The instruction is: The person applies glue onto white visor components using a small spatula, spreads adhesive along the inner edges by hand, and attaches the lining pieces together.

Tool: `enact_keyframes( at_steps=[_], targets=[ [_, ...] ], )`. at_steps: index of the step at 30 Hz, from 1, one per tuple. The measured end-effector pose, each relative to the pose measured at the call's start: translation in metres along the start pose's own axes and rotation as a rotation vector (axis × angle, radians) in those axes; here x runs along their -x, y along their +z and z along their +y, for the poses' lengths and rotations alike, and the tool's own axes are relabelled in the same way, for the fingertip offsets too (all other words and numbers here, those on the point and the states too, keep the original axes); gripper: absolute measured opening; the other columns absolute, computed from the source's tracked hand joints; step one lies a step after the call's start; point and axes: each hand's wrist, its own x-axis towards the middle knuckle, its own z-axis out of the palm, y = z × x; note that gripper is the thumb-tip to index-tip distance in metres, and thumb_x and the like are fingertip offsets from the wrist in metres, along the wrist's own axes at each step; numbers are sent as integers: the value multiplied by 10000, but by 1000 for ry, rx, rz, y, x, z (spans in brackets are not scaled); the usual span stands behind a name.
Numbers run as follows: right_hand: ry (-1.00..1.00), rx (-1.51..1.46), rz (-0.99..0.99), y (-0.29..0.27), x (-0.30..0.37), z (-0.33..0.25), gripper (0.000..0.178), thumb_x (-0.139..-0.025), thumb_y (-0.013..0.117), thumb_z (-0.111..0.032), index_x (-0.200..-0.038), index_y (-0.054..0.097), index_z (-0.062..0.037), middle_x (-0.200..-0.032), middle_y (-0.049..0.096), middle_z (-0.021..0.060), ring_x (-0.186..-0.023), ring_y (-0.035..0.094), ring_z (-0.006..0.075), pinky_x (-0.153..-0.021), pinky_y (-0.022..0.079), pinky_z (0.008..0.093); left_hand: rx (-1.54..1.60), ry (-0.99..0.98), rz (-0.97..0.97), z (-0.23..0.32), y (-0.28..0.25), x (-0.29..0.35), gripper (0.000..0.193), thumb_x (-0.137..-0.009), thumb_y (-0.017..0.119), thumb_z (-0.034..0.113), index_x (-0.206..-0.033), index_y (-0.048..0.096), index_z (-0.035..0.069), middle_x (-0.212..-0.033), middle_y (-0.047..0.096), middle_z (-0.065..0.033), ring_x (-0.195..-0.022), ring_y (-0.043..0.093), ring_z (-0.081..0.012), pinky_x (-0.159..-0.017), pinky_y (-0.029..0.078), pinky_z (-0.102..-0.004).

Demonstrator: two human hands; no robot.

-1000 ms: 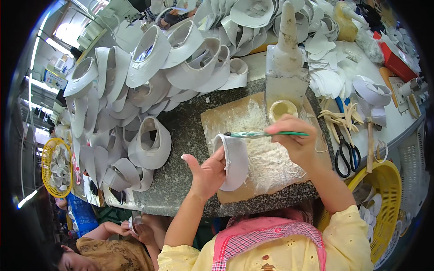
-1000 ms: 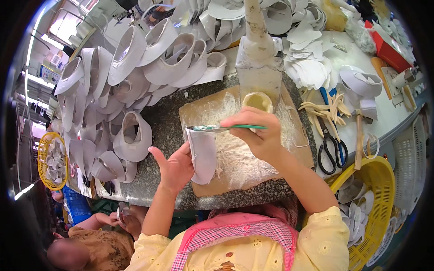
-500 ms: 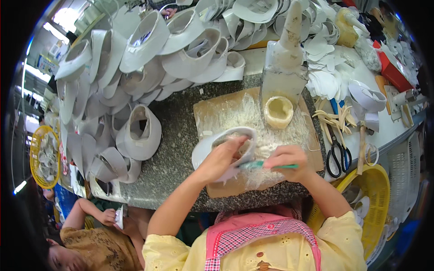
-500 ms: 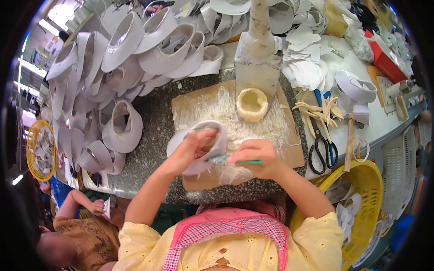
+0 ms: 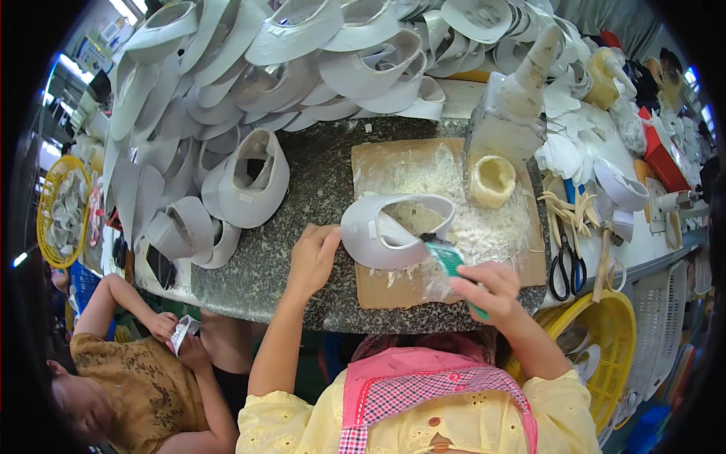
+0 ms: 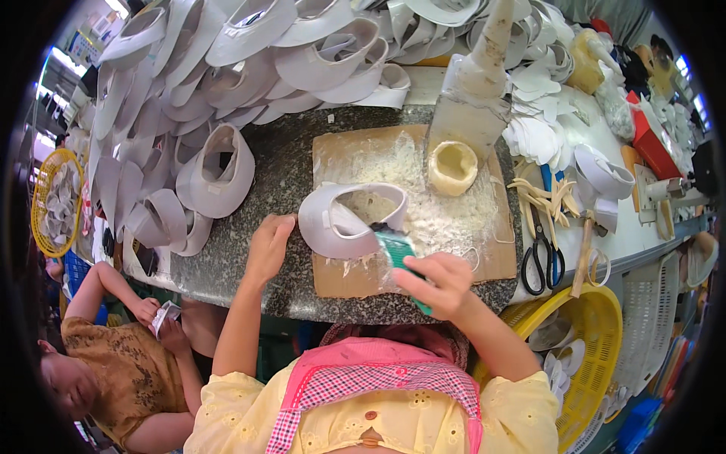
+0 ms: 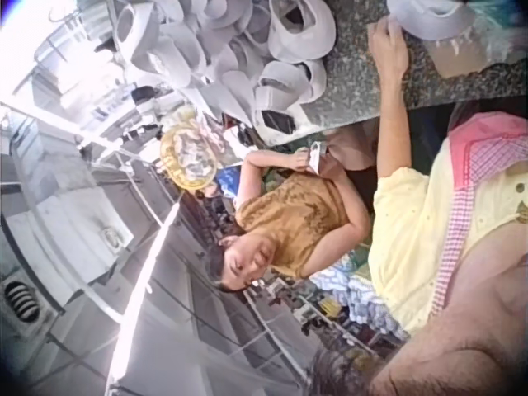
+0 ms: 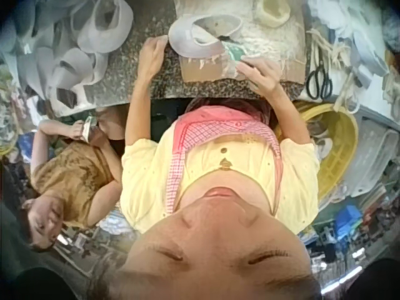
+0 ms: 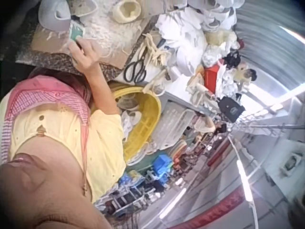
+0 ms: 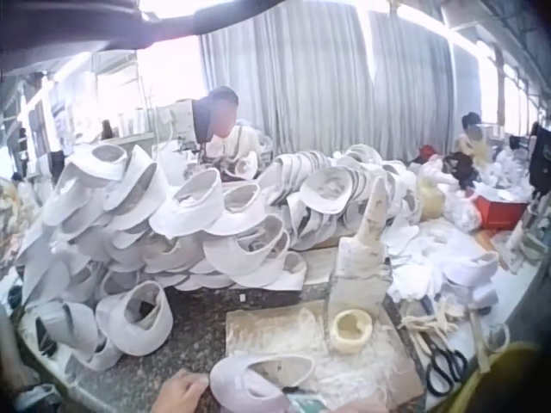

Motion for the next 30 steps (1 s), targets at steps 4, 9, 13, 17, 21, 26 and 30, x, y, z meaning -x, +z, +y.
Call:
enact_keyframes(
  at_steps=[4,9,13,17,21,26,30],
  targets=[
    [-59,-33,-29,33,-7,-13,239,-580,551,-115,-814,594,-101,-725,549,64,-492,490,151,-429,398,249,526,-148,-41,-4,8,-1,215,-746,463,146,-920,475,20,-785,531,-73,-733,508,-164,-648,392,-275],
    [-147,-60,-144,59,-29,-19,280,-563,537,-124,-840,580,-115,-734,531,34,-538,489,137,-457,396,240,933,-318,-156,-10,10,-1,189,-726,472,65,-898,397,47,-727,543,-72,-652,520,-104,-573,429,-214],
    [-53,-42,-296,25,-29,9,229,-559,538,-88,-781,579,-123,-708,527,22,-535,495,149,-447,395,256,928,-324,-161,-10,9,-2,170,-725,470,57,-882,407,41,-721,545,-70,-618,521,-101,-552,439,-215],
    [30,-80,-407,-11,-48,16,234,-558,550,-50,-773,583,-135,-705,528,27,-551,508,167,-454,400,259,920,-353,-169,-8,6,1,165,-719,477,62,-870,413,42,-702,544,-66,-622,523,-106,-563,438,-218],
    [-71,-388,-551,20,-85,-2,261,-542,589,-22,-777,601,-135,-749,556,24,-647,537,188,-500,407,278,940,-364,-224,0,3,-1,155,-713,481,63,-857,426,51,-703,542,-58,-610,521,-103,-557,444,-216],
    [-1,-183,-833,-2,-81,45,259,-545,584,6,-754,599,-146,-691,518,8,-658,524,198,-520,400,286,982,-329,-198,1,2,-1,198,-701,482,52,-888,427,22,-719,557,-84,-613,536,-110,-556,446,-209],
    [234,-104,-877,-51,-79,39,212,-551,589,10,-712,603,-127,-711,539,22,-673,535,194,-543,411,274,1157,-373,-297,15,-6,5,244,-697,472,26,-938,452,1,-762,558,-85,-651,548,-114,-578,453,-211]
  ],
)
